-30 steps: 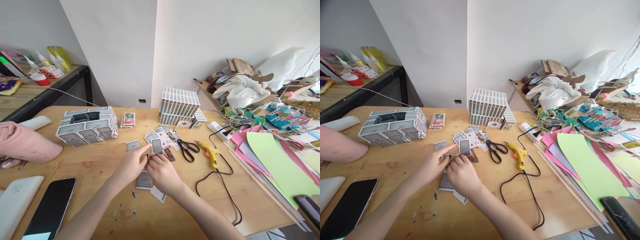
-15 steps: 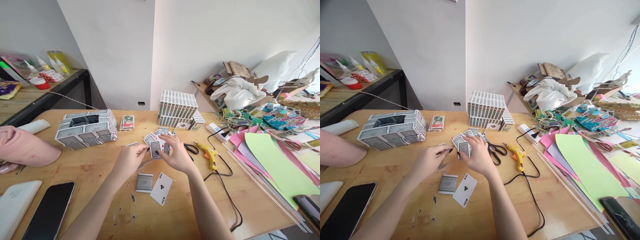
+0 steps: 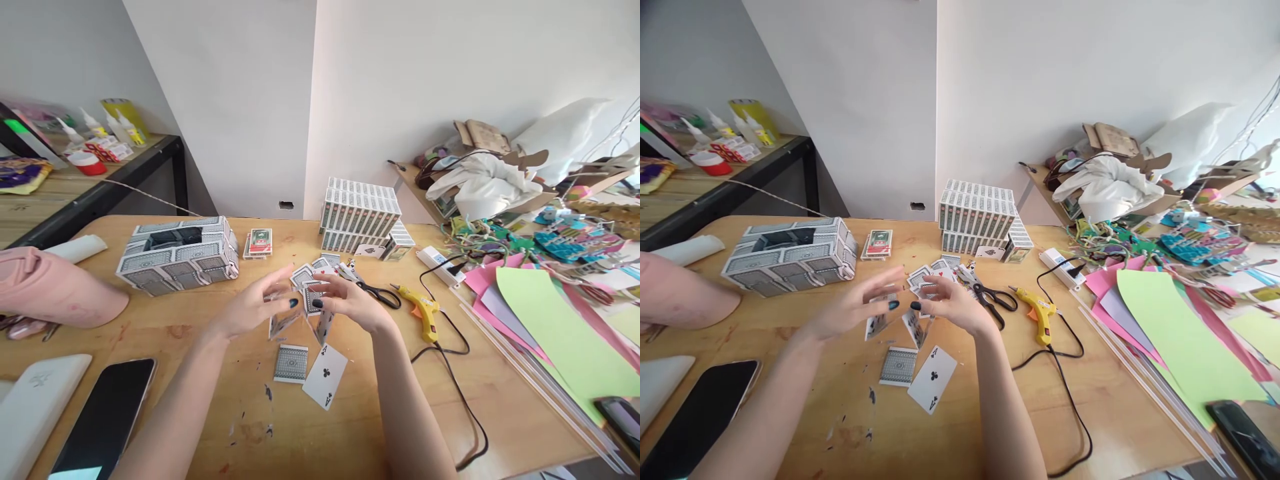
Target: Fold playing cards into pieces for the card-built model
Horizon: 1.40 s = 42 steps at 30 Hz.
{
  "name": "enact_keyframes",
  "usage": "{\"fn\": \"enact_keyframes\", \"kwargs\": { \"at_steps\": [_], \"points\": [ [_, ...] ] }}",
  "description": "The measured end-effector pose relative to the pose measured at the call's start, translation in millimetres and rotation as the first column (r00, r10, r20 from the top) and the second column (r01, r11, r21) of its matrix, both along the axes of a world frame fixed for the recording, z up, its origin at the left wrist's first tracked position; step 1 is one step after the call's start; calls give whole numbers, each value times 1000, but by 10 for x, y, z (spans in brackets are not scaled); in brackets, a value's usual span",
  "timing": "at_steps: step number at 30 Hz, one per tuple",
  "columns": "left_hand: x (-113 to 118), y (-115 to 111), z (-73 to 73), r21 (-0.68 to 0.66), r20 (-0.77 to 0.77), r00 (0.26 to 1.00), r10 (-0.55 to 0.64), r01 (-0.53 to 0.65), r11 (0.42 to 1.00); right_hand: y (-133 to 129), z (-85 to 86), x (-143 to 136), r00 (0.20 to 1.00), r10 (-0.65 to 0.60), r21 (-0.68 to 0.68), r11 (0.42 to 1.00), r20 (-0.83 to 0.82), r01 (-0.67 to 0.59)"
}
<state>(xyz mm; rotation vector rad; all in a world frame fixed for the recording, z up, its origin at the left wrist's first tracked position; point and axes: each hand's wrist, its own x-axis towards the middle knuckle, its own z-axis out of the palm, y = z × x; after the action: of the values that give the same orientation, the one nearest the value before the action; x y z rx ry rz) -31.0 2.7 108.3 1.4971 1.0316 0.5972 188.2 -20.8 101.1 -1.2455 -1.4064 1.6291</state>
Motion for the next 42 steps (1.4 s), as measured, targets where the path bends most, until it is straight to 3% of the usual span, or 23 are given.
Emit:
{"fn": "enact_keyframes", "kwargs": {
  "at_steps": [3, 9, 14, 18, 22, 25, 28, 34, 42],
  "points": [
    [-89, 3, 36, -111, -19, 992, -125, 122, 986, -12, 39, 50, 998, 27, -21, 999, -49, -28],
    [-108, 2, 118, -73, -31, 994, -107, 104, 992, 21, -27, 76, 988, 43, -3, 999, -148, -44],
    [-107, -39, 95, 75, -109, 984, -141, 150, 986, 18, -82, 90, 992, 111, 117, 988, -58, -103],
    [-79, -114, 23, 330, -343, 931, -126, 245, 912, -52, -35, 47, 968, 142, 376, 902, 205, -212],
    [54, -213, -3, 533, -451, 892, 37, 235, 813, -143, 5, -136, 834, 14, 480, 812, 552, -331],
    [143, -262, 21, 625, -480, 869, 117, 245, 741, -182, -7, -286, 734, -123, 521, 782, 667, -343],
    [183, -285, 50, 670, -502, 849, 164, 262, 695, -194, 1, -359, 690, -226, 577, 747, 688, -331],
    [215, -321, 107, 728, -467, 846, 258, 203, 655, -219, 146, -348, 688, -358, 700, 646, 631, -305],
    [232, -358, 187, 789, -413, 851, 324, 157, 594, -290, 255, -357, 686, -413, 735, 623, 600, -268]
  ]
}}
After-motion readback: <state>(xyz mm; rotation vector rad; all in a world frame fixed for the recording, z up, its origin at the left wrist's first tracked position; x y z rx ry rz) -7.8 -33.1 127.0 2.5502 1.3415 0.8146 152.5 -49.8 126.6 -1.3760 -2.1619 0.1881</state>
